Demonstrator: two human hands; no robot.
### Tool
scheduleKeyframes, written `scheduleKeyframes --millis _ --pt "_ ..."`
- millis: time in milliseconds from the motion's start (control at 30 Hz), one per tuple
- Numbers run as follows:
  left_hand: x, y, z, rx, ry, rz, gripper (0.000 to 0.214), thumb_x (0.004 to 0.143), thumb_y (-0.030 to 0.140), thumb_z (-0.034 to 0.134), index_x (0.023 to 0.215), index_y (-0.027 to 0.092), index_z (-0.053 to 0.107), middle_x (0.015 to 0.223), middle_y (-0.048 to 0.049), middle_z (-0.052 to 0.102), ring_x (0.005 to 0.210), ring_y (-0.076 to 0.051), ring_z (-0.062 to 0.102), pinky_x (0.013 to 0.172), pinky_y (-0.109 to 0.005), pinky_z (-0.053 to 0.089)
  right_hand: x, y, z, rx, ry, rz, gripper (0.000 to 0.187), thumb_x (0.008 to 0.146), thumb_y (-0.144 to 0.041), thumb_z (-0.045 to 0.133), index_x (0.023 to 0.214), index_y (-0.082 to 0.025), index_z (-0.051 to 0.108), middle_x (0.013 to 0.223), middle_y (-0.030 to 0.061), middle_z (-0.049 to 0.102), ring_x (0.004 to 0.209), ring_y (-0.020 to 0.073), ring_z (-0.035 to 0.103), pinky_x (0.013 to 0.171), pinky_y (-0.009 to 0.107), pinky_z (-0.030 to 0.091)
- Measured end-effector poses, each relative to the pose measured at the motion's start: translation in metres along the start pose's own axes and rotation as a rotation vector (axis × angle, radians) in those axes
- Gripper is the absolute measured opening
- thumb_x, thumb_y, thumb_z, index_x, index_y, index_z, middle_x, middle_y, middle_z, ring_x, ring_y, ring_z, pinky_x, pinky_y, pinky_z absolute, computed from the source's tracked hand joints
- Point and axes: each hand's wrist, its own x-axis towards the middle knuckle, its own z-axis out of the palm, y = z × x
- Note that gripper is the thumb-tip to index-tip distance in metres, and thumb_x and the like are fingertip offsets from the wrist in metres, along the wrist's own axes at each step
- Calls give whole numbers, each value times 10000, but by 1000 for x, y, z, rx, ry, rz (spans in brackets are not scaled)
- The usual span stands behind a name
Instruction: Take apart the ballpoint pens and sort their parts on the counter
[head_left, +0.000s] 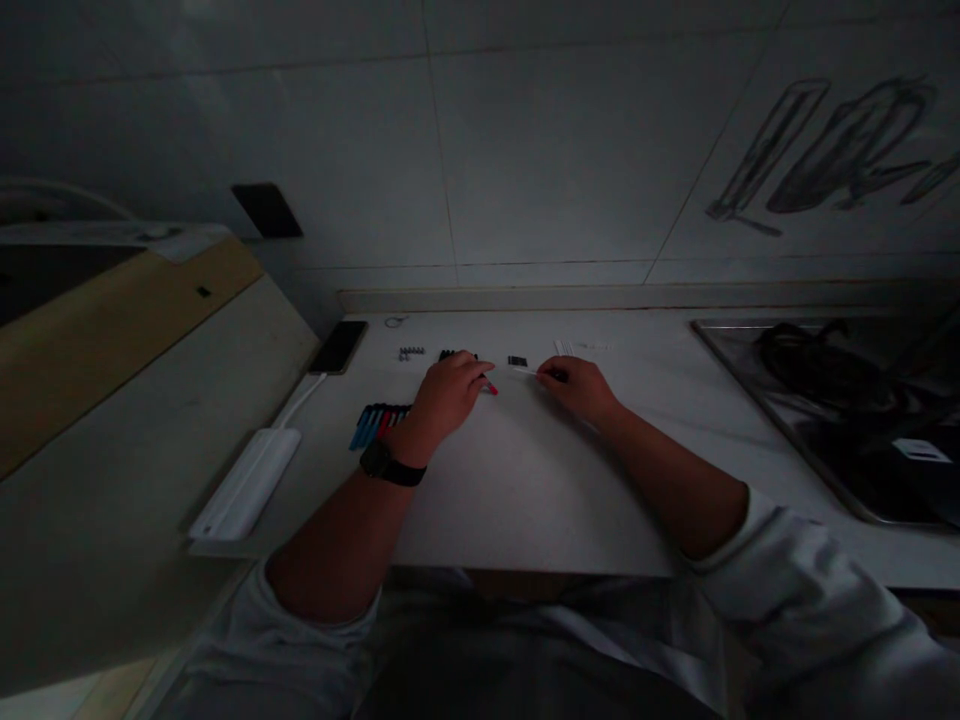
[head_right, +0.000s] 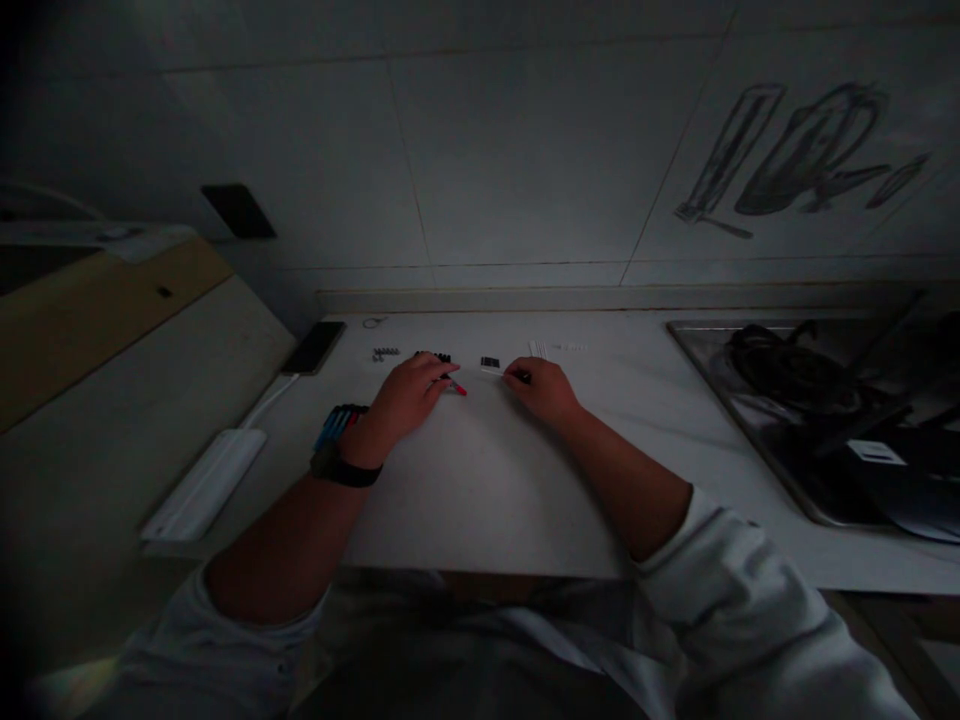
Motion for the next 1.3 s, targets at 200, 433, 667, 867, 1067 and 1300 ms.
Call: scheduleKeyframes --millis 200,433,667,867,1067,1300 --pt "0 6 0 -59 63 -27 259 956 208 700 1204 220 627 1066 -55 732 990 -222 680 909 -372 514 0 3 2 9 -1 -21 185 922 -348 623 936 -236 770 958 54 777 853 216 687 809 351 504" --pt "1 10 -1 -26 60 -9 112 938 251 730 958 222 624 976 -36 726 915 -219 659 840 -361 491 -2 1 1 10 -6 -11 196 920 -360 620 947 -239 772 974 58 782 852 219 687 829 362 510" --pt "2 -1 -29 -191 149 -155 52 948 241 669 993 217 660 958 -26 742 883 -178 679 832 -313 516 -2 -2 -1 1 -3 -28 175 929 -342 627 944 -243 770 985 53 779 878 223 691 847 365 504" --pt "-7 -33 -56 -229 -255 -284 71 877 237 660 914 217 717 875 -19 759 796 -176 694 709 -279 500 -2 -2 1 31 -17 -52 193 936 -362 617 927 -246 771 970 55 777 854 221 689 825 354 496" --pt "-15 -59 -52 -188 -509 -411 110 827 229 633 872 216 732 759 -6 757 650 -164 681 611 -261 460 -3 -1 2 18 -22 -64 202 936 -372 611 944 -248 770 955 54 774 830 219 682 791 347 489" --pt "-19 -67 -48 -68 -511 -377 56 765 204 719 769 228 769 782 -19 778 707 -178 698 650 -275 459 -4 -4 -1 12 -35 -75 204 926 -368 598 934 -242 758 956 59 779 821 225 682 789 355 487"
